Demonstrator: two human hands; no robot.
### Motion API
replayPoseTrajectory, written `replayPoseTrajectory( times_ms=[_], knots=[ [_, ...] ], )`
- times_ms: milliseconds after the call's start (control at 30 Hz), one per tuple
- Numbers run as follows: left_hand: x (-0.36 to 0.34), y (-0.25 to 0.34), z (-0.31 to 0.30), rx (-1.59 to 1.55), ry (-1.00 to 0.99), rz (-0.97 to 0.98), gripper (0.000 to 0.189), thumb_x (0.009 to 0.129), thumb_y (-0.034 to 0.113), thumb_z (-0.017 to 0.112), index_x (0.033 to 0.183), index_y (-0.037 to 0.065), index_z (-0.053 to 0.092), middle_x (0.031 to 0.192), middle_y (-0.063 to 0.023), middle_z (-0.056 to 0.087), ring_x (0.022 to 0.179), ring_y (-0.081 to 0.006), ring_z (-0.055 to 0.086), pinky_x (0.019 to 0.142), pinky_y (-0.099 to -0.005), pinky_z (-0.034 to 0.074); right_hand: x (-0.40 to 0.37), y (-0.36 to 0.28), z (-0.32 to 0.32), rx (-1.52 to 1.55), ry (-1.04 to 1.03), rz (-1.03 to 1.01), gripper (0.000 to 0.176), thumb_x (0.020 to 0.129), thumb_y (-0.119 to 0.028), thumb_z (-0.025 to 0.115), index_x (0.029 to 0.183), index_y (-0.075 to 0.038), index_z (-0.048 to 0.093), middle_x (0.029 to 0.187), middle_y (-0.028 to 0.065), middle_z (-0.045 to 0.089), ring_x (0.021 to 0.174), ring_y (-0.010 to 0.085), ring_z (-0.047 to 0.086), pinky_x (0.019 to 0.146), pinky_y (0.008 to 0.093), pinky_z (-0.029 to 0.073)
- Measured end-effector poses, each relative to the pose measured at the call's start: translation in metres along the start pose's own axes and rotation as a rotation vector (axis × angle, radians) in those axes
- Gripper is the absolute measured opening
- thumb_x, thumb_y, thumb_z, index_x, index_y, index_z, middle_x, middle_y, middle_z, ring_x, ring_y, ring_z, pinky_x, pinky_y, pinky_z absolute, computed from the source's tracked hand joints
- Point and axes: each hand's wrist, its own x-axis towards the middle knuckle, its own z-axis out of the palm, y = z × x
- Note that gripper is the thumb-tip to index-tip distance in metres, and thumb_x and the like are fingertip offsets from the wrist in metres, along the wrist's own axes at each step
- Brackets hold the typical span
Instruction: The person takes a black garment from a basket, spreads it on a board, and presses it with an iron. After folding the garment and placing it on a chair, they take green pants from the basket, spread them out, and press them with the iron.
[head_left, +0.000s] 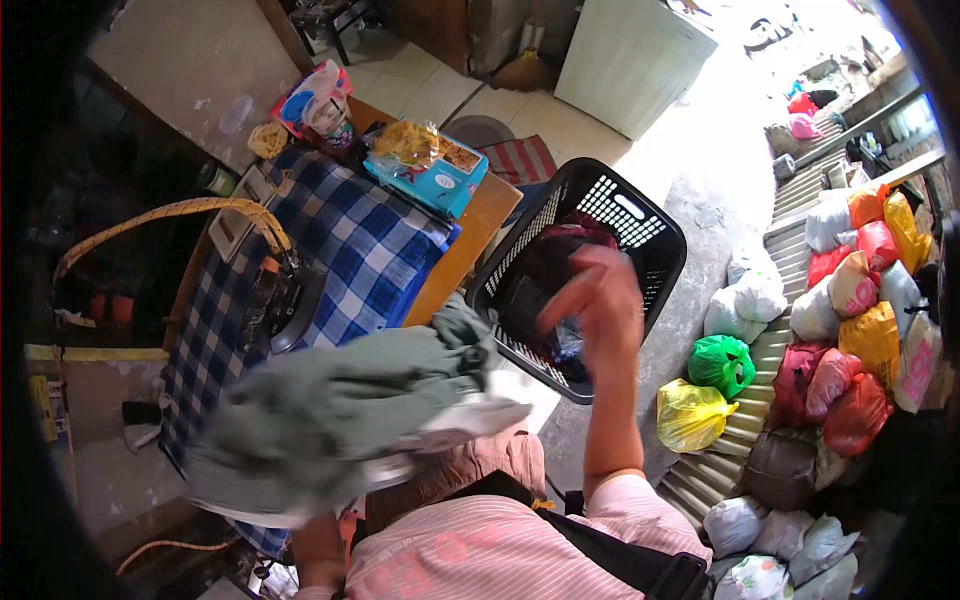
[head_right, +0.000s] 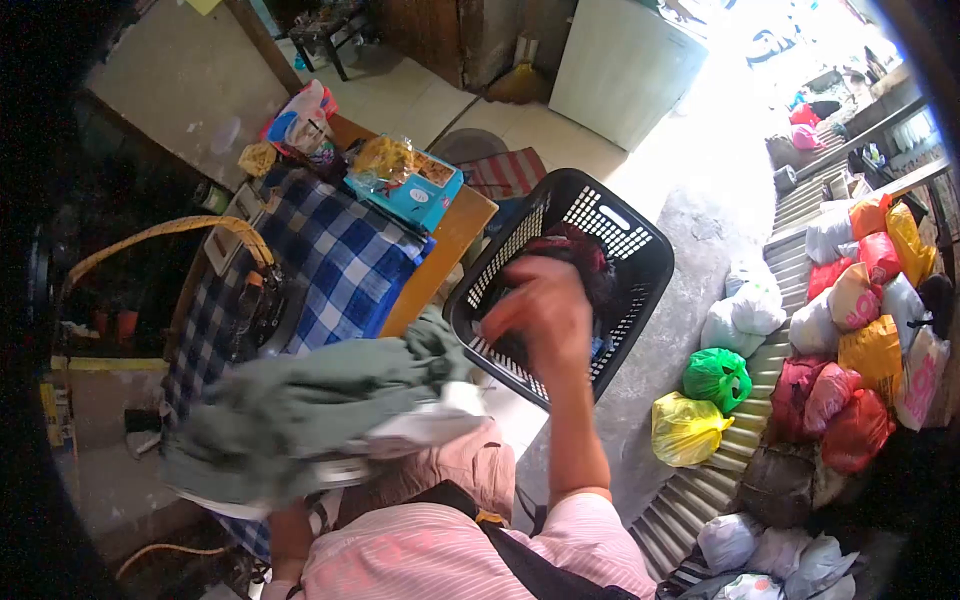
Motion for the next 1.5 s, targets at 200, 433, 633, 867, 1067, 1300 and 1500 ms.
replayPoseTrajectory(
  times_ms=[200,433,633,867,1067,1300,1500],
  knots=[
    [-0.018,0.016,-0.173,-0.346,0.503,0.175,0.076,0.089,0.037,0.056,0.146,0.006,0.016,0.140,-0.0207,0.038,0.128,-0.0305,0.040,0.105,-0.0419,0.034,0.046,0.277,-0.182,-0.833,0.422,0.320,0.024,0.081,-0.032,0.064,0.090,-0.010,0.068,0.091,0.0132,0.068,0.088,0.0294,0.065,0.081,0.0370,0.051],
    [-0.056,-0.047,-0.266,-0.754,0.756,-0.145,0.069,0.091,0.044,0.051,0.144,0.008,0.022,0.141,-0.0188,0.036,0.128,-0.0297,0.040,0.105,-0.0434,0.035,0.004,0.368,-0.153,-1.321,0.175,0.634,0.043,0.074,-0.047,0.070,0.103,-0.014,0.070,0.129,0.0101,0.053,0.118,0.0327,0.050,0.100,0.0406,0.040],
    [-0.099,-0.095,-0.240,-0.800,0.859,-0.187,0.058,0.093,0.037,0.053,0.139,0.008,0.033,0.137,-0.0140,0.041,0.125,-0.0304,0.042,0.103,-0.0445,0.036,0.016,0.303,-0.064,-1.085,0.172,0.083,0.036,0.080,-0.030,0.064,0.060,0.000,0.062,0.063,0.0176,0.060,0.060,0.0340,0.062,0.060,0.0423,0.048],
    [-0.102,-0.099,-0.254,-0.618,0.775,-0.099,0.048,0.092,0.026,0.053,0.134,0.007,0.041,0.135,-0.0160,0.044,0.125,-0.0283,0.043,0.105,-0.0422,0.035,-0.078,0.322,0.026,-1.192,-0.710,0.201,0.023,0.080,-0.025,0.063,0.082,-0.002,0.064,0.081,0.0201,0.062,0.075,0.0369,0.062,0.066,0.0445,0.050],
    [-0.064,-0.074,-0.271,-0.099,0.985,-0.063,0.070,0.084,0.037,0.064,0.140,0.006,0.034,0.141,-0.0155,0.035,0.132,-0.0291,0.033,0.109,-0.0456,0.025,-0.087,0.286,0.093,-1.297,-0.594,0.060,0.023,0.078,-0.019,0.065,0.098,-0.008,0.063,0.076,0.0139,0.063,0.079,0.0331,0.065,0.066,0.0415,0.051],
    [-0.026,-0.010,-0.317,1.338,1.410,0.185,0.088,0.077,0.062,0.063,0.137,0.005,0.034,0.141,-0.0246,0.027,0.130,-0.0410,0.027,0.100,-0.0522,0.029,-0.123,0.225,0.249,-1.094,-0.592,-0.327,0.065,0.071,-0.041,0.074,0.118,-0.002,0.052,0.122,0.0173,0.046,0.114,0.0375,0.041,0.093,0.0486,0.034],
    [0.019,0.045,-0.390,1.082,0.590,-0.287,0.082,0.076,0.059,0.066,0.127,-0.001,0.046,0.104,-0.0204,0.059,0.105,-0.0336,0.053,0.086,-0.0401,0.041,-0.196,0.276,0.310,-1.028,-0.817,-0.285,0.061,0.059,-0.030,0.080,0.103,0.007,0.060,0.118,0.0240,0.052,0.113,0.0406,0.047,0.096,0.0498,0.035]
  ],
)
